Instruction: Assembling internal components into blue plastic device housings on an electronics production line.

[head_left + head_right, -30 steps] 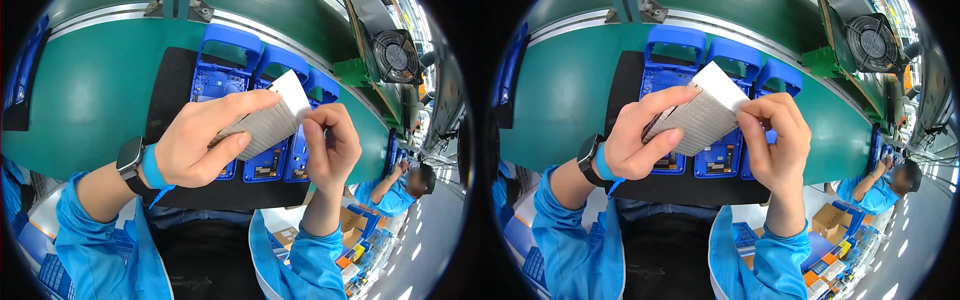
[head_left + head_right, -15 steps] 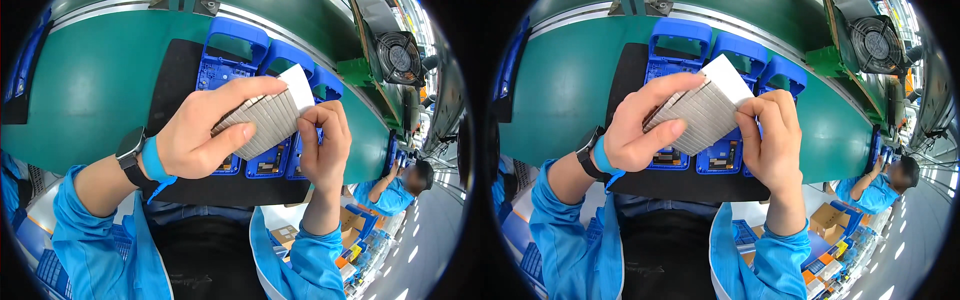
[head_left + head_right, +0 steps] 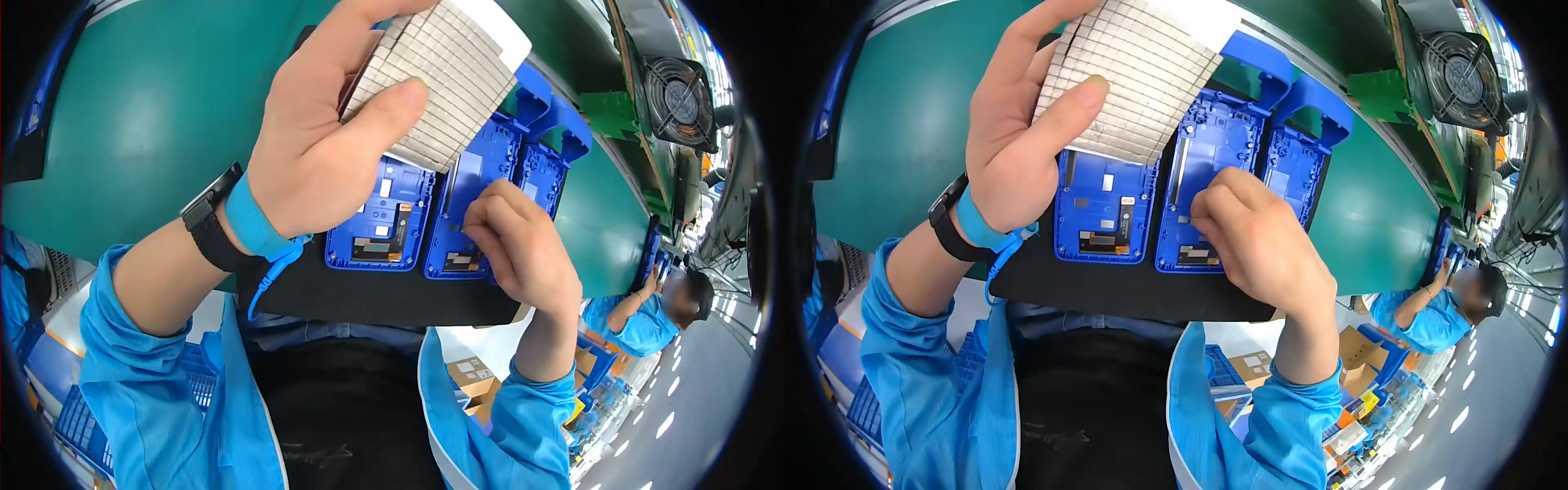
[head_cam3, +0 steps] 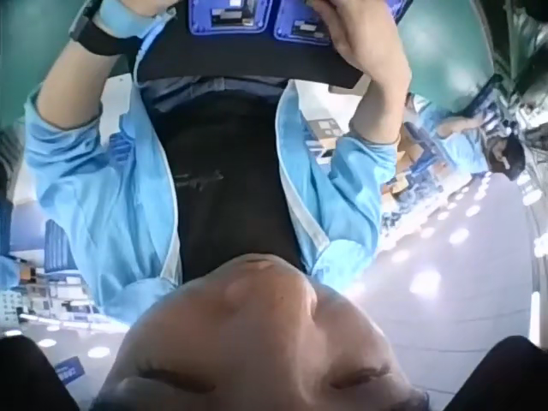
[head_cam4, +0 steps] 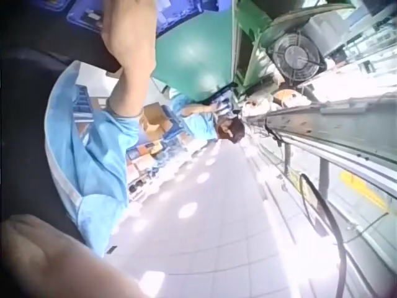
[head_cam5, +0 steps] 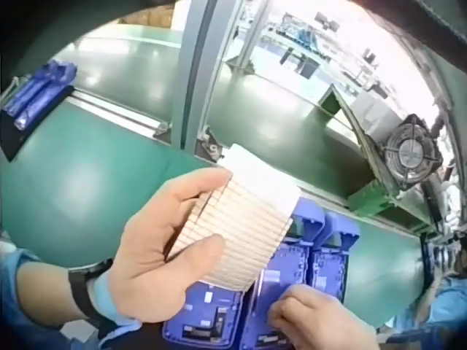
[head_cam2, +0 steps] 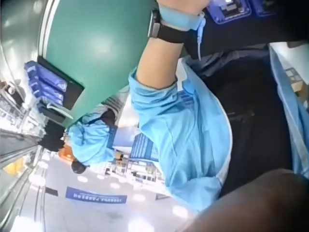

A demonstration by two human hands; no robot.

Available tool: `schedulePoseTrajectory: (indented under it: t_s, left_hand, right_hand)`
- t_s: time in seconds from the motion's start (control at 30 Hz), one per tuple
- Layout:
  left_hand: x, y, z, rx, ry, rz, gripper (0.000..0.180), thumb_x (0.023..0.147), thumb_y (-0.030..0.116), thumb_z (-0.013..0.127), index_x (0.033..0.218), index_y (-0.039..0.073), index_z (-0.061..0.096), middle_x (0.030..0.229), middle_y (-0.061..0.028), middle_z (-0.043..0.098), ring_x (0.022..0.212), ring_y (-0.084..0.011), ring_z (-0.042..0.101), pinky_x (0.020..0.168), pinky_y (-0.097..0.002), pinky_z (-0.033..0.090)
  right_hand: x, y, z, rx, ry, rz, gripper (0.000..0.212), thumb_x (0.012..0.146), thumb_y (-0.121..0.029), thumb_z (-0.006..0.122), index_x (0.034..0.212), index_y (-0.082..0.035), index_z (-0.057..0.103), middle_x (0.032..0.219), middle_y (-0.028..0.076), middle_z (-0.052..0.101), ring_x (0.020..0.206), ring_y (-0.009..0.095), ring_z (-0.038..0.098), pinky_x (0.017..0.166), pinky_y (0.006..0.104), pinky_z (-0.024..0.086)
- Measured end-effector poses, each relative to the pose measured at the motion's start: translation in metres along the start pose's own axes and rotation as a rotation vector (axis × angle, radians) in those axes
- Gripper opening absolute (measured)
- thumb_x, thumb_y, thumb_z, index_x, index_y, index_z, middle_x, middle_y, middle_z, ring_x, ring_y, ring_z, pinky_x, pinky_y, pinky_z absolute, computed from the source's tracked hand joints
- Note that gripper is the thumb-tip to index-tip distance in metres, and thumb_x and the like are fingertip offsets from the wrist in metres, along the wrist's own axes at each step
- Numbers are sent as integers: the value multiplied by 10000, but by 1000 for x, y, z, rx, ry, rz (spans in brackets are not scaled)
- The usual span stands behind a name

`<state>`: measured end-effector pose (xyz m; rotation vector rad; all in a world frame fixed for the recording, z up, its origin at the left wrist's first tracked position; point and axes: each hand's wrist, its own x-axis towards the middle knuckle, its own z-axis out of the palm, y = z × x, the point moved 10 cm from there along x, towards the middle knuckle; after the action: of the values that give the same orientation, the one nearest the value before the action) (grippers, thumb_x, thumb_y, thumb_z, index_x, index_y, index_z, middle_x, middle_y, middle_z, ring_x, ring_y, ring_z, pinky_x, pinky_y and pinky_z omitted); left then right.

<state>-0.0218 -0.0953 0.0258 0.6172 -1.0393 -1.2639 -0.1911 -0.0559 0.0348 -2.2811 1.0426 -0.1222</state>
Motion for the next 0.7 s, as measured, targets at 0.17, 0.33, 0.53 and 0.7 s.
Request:
schedulePoseTrajectory:
  t_s: [0.17,0.33,0.53,0.7]
  left_hand:
    - [-2,5,2,86,-16,-10,548,984,-48,506,1495,-67,307,1391,-182,537,1285,-203,526,1098,-338,392]
    - [-5,8,2,188,25,-109,541,978,-52,510,1486,-69,325,1390,-173,533,1284,-196,523,1098,-334,394]
    - [-10,12,6,199,22,-134,538,975,-49,510,1483,-67,333,1376,-169,544,1267,-191,535,1084,-327,407]
    - [-13,14,9,195,-1,-144,536,974,-43,508,1482,-64,340,1359,-166,559,1246,-186,550,1067,-320,424]
  right_hand:
    - [4,-3,4,-15,-36,9,122,823,64,667,897,-2,596,872,127,563,765,319,599,668,381,485]
    - [7,-4,8,-85,-66,-12,127,819,61,673,897,-4,596,866,123,570,756,323,607,655,390,492]
    - [8,-6,8,-102,-66,-18,136,809,60,689,886,-5,598,865,124,570,753,323,608,648,398,492]
    - [8,-8,11,-131,-62,-17,142,800,54,705,879,-5,603,863,128,568,751,328,606,642,403,490]
